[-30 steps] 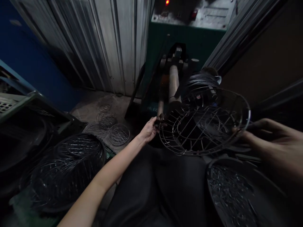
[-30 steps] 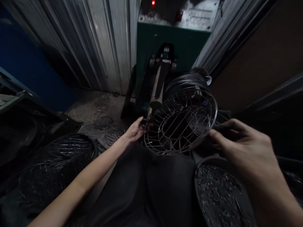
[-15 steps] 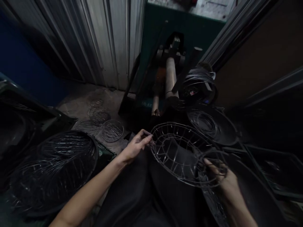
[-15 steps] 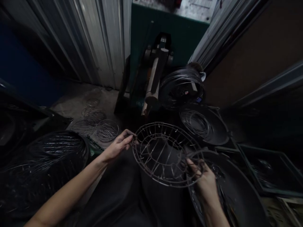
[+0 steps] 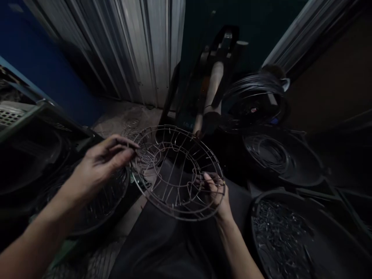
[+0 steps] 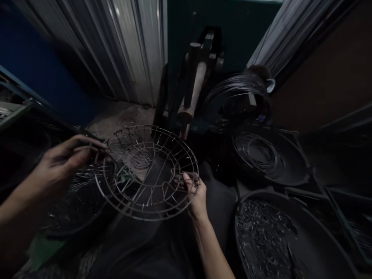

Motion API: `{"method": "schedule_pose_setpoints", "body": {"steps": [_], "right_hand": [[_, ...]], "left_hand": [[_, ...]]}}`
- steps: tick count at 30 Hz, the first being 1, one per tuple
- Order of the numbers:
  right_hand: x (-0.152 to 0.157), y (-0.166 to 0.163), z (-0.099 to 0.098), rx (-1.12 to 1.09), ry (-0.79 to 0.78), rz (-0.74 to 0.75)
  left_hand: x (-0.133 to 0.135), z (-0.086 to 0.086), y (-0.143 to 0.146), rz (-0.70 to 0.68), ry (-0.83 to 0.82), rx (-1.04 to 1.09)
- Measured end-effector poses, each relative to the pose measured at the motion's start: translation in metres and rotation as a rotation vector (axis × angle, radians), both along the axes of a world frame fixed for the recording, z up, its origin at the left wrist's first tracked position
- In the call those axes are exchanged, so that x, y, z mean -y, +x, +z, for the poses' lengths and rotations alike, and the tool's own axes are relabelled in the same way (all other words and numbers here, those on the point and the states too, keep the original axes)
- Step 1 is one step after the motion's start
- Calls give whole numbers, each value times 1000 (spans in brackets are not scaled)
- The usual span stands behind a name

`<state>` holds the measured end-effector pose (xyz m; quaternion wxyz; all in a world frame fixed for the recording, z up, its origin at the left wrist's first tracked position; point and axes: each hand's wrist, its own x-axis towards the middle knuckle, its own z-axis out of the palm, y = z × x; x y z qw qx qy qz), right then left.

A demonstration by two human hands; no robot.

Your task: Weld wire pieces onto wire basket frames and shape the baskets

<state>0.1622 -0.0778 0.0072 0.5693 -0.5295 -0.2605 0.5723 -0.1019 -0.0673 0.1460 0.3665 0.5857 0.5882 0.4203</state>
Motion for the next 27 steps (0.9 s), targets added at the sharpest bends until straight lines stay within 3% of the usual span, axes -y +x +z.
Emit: {"method": "schedule_pose_setpoints", "body": {"steps": [7, 10, 13, 20, 27], "right_hand": [[-31, -21, 4, -264, 83, -153], [-41, -22, 12, -284, 147, -199], [-49, -17, 11, -284, 166, -228], [-56, -6, -5, -171, 154, -204], [-47, -11, 20, -299, 187, -217]], "left_hand": [[-67, 60, 32, -88, 64, -132], [-89, 75, 42, -75, 24, -154], [-97, 72, 45, -56, -40, -109], [-83, 46, 34, -53, -92, 89], [-96, 63, 41, -78, -24, 148]]}}
